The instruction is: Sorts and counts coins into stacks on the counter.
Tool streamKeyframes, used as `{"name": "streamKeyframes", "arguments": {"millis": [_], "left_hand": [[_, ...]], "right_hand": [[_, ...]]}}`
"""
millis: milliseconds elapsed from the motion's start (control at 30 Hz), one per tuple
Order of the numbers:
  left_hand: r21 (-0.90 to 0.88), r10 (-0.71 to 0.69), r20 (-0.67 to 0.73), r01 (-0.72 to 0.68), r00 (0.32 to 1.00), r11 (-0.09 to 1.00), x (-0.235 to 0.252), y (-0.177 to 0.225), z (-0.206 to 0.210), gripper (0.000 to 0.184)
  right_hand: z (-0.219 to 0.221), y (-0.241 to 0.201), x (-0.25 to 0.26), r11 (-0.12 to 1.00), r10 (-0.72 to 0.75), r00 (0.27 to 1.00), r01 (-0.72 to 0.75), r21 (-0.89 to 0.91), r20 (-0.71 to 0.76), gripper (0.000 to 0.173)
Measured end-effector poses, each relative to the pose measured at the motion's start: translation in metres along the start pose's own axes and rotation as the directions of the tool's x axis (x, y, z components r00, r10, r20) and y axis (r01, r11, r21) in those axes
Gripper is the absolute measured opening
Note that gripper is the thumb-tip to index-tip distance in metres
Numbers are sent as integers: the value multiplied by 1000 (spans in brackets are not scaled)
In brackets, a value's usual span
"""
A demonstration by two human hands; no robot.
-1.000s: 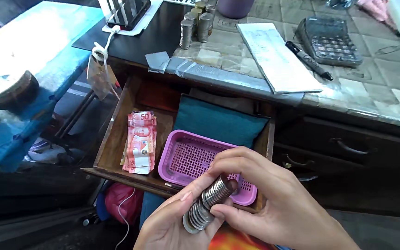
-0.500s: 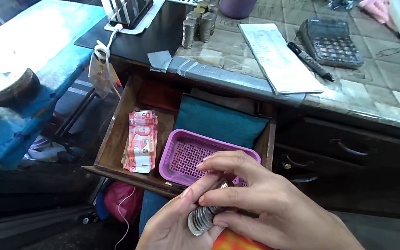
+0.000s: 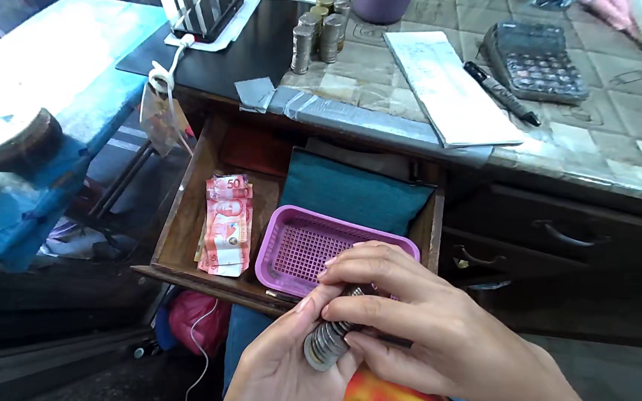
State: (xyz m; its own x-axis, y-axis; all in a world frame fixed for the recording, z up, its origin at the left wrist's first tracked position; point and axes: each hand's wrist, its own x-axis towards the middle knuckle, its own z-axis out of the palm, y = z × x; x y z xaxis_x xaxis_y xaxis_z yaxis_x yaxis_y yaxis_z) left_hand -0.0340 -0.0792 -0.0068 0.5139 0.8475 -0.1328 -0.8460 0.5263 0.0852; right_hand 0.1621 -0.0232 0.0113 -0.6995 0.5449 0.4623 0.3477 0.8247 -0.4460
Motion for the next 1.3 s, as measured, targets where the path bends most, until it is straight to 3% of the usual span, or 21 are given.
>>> {"name": "streamKeyframes", "arguments": {"millis": [200,867,967,1133,1300], "left_hand": [[-37,14,-62,-16,998,999,2,-4,3,34],[7,17,-43,-17,999,1000,4,-4,4,39],[8,51,-33,-50,998,999,6,-4,5,45],[29,161,37,-163,986,986,13,-1,3,53],[19,238,86,-241,967,970,15,0,9,53]], "right_hand": [[2,1,-1,1000,13,1000,-13,5,-11,21],[-2,2,-3,999,42,999,-42,31,-2,20],[1,-1,-3,998,70,996,-70,12,-52,22],[14,-17,-13,999,12,966,-23,-40,-257,14],[27,-23,-16,994,-26,966,-4,-113,-258,19]]}}
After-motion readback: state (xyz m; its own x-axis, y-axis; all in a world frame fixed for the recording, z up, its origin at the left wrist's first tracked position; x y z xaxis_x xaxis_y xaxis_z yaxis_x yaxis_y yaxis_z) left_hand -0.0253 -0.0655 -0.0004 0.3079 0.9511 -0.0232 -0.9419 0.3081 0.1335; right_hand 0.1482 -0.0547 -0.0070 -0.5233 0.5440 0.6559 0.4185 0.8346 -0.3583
